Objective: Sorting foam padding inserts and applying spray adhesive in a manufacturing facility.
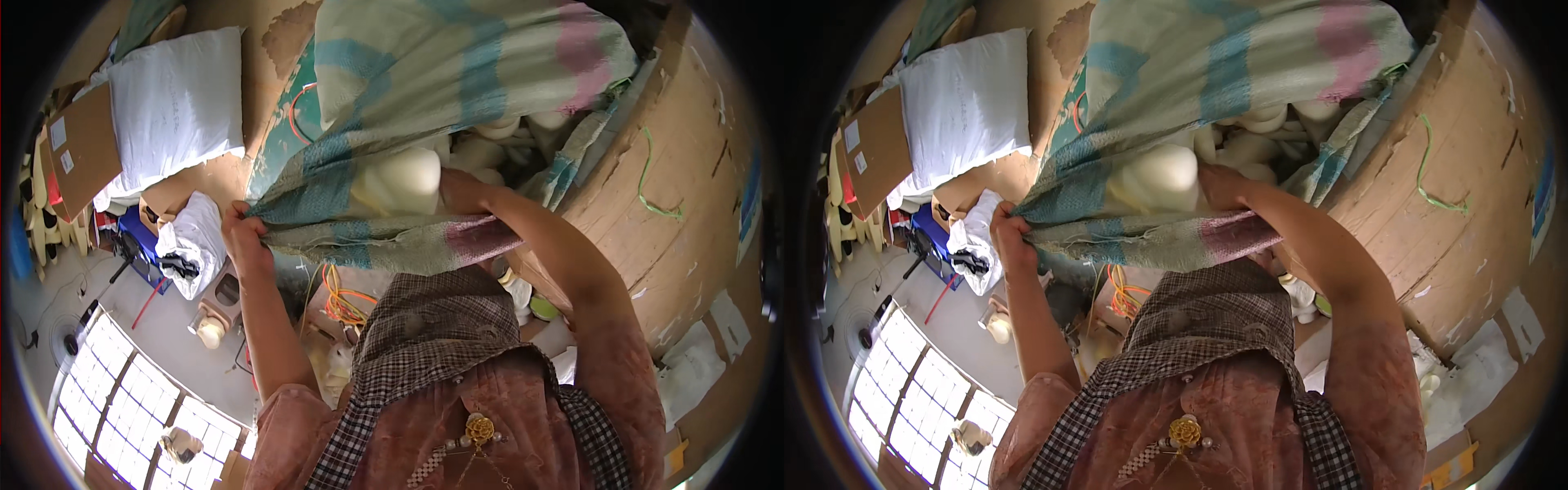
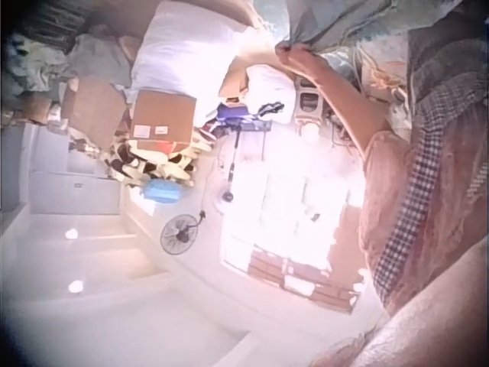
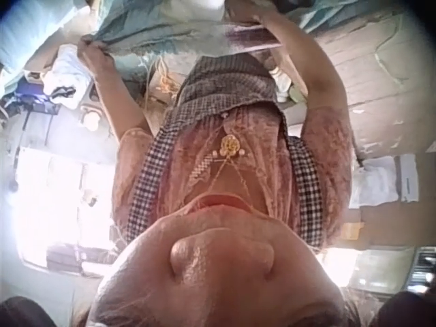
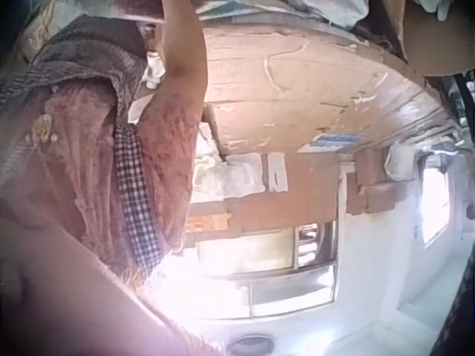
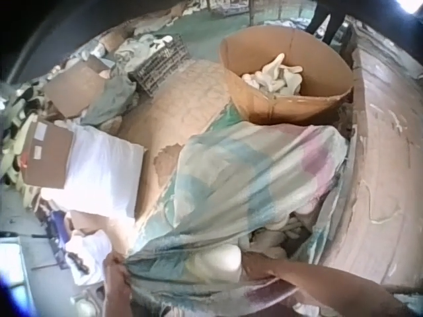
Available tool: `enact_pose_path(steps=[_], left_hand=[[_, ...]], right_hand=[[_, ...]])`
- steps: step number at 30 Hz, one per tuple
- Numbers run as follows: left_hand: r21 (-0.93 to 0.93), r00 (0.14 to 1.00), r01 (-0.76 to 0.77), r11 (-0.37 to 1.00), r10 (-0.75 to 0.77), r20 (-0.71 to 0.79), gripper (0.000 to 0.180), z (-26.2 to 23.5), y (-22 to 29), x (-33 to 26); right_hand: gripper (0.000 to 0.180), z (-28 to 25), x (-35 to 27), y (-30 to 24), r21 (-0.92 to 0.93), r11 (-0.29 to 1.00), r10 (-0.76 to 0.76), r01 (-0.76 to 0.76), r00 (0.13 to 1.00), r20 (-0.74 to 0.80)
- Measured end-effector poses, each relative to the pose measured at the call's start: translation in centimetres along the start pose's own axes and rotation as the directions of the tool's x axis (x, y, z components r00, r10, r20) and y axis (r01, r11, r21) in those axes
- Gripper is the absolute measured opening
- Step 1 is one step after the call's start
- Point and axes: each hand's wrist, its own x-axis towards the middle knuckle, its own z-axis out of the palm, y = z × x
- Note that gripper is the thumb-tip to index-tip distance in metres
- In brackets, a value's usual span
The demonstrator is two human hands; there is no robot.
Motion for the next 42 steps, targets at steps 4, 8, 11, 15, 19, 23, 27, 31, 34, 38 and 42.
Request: enact_pose_path(steps=[4,8,11,15,19,23,27,31,34,38,42], left_hand=[[-0.111,0.994,-0.006,0.994,0.018,0.104,0.027,0.6,0.1,-0.7],[-0.09,0.998,-0.009,0.996,0.015,0.065,0.026,-1.0,0.4,-1.0],[-0.143,0.998,-0.002,0.99,0.012,0.066,0.028,-1.9,-1.0,-1.3],[-0.56,0.973,0.115,0.821,0.02,0.229,0.029,2.2,2.4,-5.2],[-0.505,0.925,0.079,0.859,0.125,0.358,0.027,1.5,2.4,-5.6],[-0.542,0.908,0.056,0.838,0.183,0.376,0.028,3.2,2.4,-6.3],[-0.526,0.942,0.029,0.85,0.153,0.298,0.028,3.6,2.9,-5.8],[-0.533,0.962,-0.029,0.846,0.169,0.216,0.026,2.9,3.2,-5.1],[-0.554,0.955,-0.008,0.833,0.171,0.244,0.025,3.3,3.4,-5.4],[-0.561,0.911,-0.013,0.828,0.24,0.334,0.027,3.6,2.8,-5.5],[-0.539,0.962,-0.109,0.835,0.225,0.154,0.035,1.6,4.0,-4.8]], right_hand=[[0.071,2.0,4.0,-3.1,0.043,0.997,-0.062,0.066,0.995,-0.081],[0.069,1.9,6.2,-2.0,0.022,0.996,-0.087,0.087,0.996,0.002],[0.071,2.9,6.1,-4.3,-0.043,0.997,-0.072,0.069,0.995,-0.075],[0.079,2.8,6.2,-7.1,-0.165,0.981,0.078,-0.103,0.985,-0.151],[0.077,-6.0,9.2,-8.4,-0.044,0.997,0.072,-0.057,0.847,0.526],[0.066,-0.3,9.4,-8.8,-0.188,0.981,0.099,-0.041,0.945,0.311],[0.055,2.0,7.8,-9.8,-0.291,0.956,0.066,-0.028,0.991,0.12],[0.047,2.4,7.3,-11.6,-0.312,0.947,-0.122,0.073,0.983,-0.138],[0.047,2.3,7.9,-12.1,-0.412,0.91,-0.142,0.041,0.966,-0.217],[0.049,1.6,7.3,-9.6,-0.216,0.959,-0.214,0.184,0.969,-0.125],[0.048,0.5,8.4,-10.5,-0.183,0.983,-0.034,-0.019,0.959,-0.283]])
